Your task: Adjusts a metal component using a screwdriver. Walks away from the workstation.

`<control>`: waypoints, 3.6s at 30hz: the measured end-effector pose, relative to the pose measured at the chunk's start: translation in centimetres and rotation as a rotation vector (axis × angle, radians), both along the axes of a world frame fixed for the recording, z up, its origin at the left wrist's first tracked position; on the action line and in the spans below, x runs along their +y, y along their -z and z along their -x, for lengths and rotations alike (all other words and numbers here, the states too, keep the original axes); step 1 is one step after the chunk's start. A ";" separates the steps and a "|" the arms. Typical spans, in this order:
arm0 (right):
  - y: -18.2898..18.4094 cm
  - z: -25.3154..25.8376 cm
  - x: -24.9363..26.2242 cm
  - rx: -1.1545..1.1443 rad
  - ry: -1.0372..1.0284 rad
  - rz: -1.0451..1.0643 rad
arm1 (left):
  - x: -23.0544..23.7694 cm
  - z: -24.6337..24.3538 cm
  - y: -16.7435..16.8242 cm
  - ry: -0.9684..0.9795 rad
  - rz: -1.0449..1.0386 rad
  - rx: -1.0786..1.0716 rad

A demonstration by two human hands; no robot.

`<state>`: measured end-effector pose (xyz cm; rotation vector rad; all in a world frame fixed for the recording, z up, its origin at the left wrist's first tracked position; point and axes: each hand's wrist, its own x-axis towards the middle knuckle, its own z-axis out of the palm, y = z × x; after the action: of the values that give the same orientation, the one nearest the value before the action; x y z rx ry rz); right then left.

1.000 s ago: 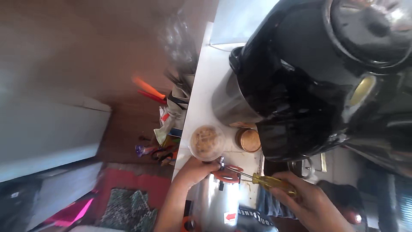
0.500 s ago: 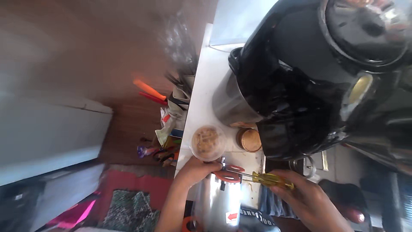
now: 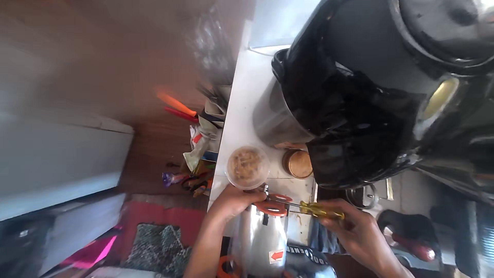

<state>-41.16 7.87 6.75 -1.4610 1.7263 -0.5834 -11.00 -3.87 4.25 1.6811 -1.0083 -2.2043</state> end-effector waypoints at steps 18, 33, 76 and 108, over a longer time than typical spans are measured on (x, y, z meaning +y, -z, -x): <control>-1.4 0.2 -1.7 -0.005 -0.133 -0.286 | 0.2 0.0 -0.3 -0.005 0.017 -0.007; 1.6 0.7 -1.6 -0.045 -0.122 0.008 | 0.3 0.1 -0.2 -0.037 0.001 -0.004; 0.0 -0.3 0.0 -0.100 -0.056 -0.006 | 0.7 -0.3 -0.3 0.016 0.063 -0.059; 0.3 -0.8 0.2 -0.040 -0.005 0.078 | -0.3 -0.6 -0.5 0.233 0.078 -0.115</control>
<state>-40.40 8.02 6.43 -1.4977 1.6854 -0.6795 -10.43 -4.16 4.79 1.7520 -1.3646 -2.1904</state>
